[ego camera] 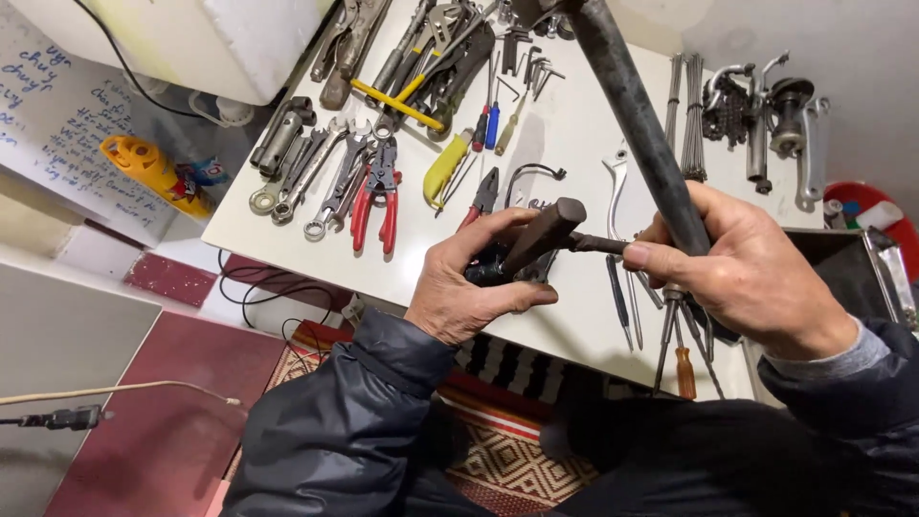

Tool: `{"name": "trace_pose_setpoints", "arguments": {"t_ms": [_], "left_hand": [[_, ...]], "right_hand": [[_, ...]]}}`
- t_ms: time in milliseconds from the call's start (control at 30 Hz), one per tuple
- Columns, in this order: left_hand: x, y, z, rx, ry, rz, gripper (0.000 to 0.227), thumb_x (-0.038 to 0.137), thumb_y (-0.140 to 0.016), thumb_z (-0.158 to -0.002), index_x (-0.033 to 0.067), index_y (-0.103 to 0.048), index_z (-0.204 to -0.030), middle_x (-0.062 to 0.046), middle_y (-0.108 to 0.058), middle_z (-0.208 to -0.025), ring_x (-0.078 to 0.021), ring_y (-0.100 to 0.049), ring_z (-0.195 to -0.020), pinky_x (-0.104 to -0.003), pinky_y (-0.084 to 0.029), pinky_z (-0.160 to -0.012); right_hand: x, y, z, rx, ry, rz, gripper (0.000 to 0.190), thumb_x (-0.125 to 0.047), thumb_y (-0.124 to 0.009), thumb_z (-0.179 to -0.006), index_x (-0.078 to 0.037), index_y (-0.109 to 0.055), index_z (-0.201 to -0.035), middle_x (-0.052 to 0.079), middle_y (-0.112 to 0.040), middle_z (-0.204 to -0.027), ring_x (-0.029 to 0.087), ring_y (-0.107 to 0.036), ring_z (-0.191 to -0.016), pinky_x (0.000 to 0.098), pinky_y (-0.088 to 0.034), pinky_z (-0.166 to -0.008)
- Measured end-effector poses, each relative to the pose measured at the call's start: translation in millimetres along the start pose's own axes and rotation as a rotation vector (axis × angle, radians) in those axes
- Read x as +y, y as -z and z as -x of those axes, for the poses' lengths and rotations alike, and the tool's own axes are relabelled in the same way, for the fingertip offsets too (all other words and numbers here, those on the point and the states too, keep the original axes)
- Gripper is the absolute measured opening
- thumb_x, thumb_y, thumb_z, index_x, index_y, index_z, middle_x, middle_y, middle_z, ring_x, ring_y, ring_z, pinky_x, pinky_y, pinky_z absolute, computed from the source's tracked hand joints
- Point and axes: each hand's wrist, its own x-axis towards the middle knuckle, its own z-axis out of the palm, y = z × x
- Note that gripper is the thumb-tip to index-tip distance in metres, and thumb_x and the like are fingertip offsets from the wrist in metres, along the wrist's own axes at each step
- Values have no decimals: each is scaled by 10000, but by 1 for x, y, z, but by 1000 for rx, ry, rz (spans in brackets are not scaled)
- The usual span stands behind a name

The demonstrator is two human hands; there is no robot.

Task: Repairing a bicycle brake component by using a hammer and punch to remove or adjust a pin on a workbench.

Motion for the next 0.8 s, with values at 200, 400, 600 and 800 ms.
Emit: {"name": "trace_pose_setpoints", "arguments": {"t_ms": [200,400,600,800], "left_hand": [[-10,-1,-1,-16,-12,-52,542,45,-848,-704,71,-697,-1224,-55,-765,-1033,-126,-688,-826,-232,-563,-793],[-18,-5,-4,-66,-30,2,436,30,-784,-807,67,-706,-1235,-55,-748,-1025,-118,-638,-794,-233,-530,-733],[-15,-12,-8,-52,13,29,391,46,-770,-826,58,-719,-1214,-67,-761,-944,-127,-666,-769,-239,-547,-715],[-18,-16,-13,-44,4,43,365,100,-828,-773,54,-757,-1128,-58,-747,-929,-121,-620,-737,-236,-511,-672]], "right_hand": [[12,2,6,-1,32,29,150,-73,-779,-829,-22,-641,-800,58,-577,-552,154,-491,-396,289,-391,-345],[12,3,9,44,43,64,129,-67,-794,-816,-12,-677,-821,66,-614,-568,147,-496,-413,282,-378,-357],[11,8,13,51,59,16,123,-40,-788,-825,-17,-669,-847,56,-612,-618,134,-508,-476,267,-403,-415],[8,16,18,81,45,33,133,-65,-794,-821,-17,-671,-809,58,-602,-560,141,-491,-419,278,-368,-376]]}}
